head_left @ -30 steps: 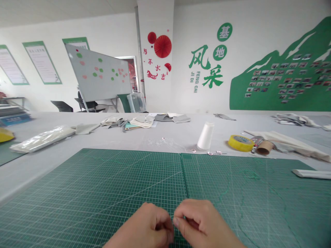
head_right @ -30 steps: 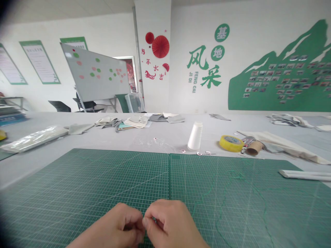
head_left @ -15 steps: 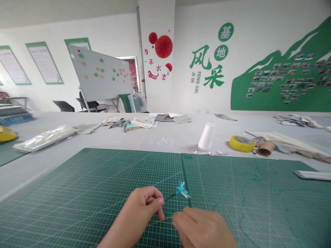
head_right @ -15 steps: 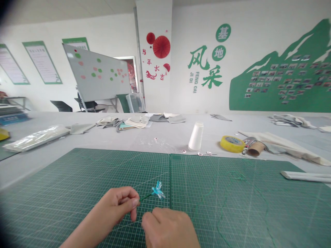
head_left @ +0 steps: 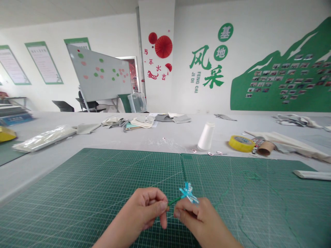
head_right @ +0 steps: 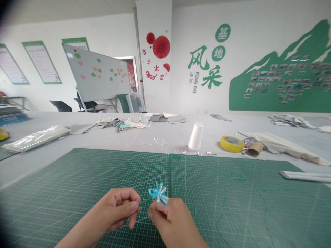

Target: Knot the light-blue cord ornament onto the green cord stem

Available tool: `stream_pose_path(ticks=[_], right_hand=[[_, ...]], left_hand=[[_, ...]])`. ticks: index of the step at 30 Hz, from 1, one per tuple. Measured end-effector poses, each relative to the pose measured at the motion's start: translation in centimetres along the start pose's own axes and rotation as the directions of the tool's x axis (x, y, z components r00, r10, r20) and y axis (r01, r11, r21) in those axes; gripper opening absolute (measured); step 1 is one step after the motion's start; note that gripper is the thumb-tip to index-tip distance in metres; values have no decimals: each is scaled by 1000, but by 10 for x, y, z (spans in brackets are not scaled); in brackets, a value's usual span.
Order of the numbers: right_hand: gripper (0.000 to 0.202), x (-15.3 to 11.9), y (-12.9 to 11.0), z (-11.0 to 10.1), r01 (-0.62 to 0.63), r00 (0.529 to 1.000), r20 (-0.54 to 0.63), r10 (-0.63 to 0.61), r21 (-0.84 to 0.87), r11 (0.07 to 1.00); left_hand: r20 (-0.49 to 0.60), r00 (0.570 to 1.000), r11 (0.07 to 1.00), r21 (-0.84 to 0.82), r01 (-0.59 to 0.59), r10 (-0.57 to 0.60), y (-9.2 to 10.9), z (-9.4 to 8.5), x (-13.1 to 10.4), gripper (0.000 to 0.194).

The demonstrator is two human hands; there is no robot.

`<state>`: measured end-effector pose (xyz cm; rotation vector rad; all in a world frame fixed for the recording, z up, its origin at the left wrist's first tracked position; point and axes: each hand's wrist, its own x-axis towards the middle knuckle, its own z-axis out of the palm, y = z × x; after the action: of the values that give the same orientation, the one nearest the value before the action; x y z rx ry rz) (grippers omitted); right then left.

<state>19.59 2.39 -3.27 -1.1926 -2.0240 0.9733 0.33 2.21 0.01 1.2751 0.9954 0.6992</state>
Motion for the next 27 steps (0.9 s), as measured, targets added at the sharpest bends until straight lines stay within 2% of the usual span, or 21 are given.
stream_pose_path(ticks=[2, 5, 9, 16, 23, 25, 27], right_hand=[[28, 2, 2, -2, -30, 999, 30, 27, 118, 992], [23, 3, 7, -6, -30, 994, 108, 3, 247, 969], [22, 4, 13, -9, -31, 984, 176, -29, 331, 943], [15, 3, 4, -9, -46, 982, 191, -7, 274, 961], [16, 0, -7, -10, -56, 988, 151, 34, 145, 988], [16, -2, -10, -7, 10, 995, 102, -16, 54, 998], [16, -4, -12, -5, 128, 991, 50, -125, -63, 990]], left_hand=[[67, 998, 1000, -2, 11, -11, 0, 0, -2, 22], [165, 984, 997, 44, 63, -69, 0, 1, -5, 14], [185, 972, 972, 208, 108, -148, -1, 3, -9, 9], [150, 964, 894, 426, 137, -219, 5, 9, -12, 13], [61, 976, 847, 509, 151, -210, 5, 13, -8, 12], [48, 976, 854, 496, 161, -211, 2, 13, -6, 11], [41, 984, 867, 480, 134, -174, 0, 12, -5, 13]])
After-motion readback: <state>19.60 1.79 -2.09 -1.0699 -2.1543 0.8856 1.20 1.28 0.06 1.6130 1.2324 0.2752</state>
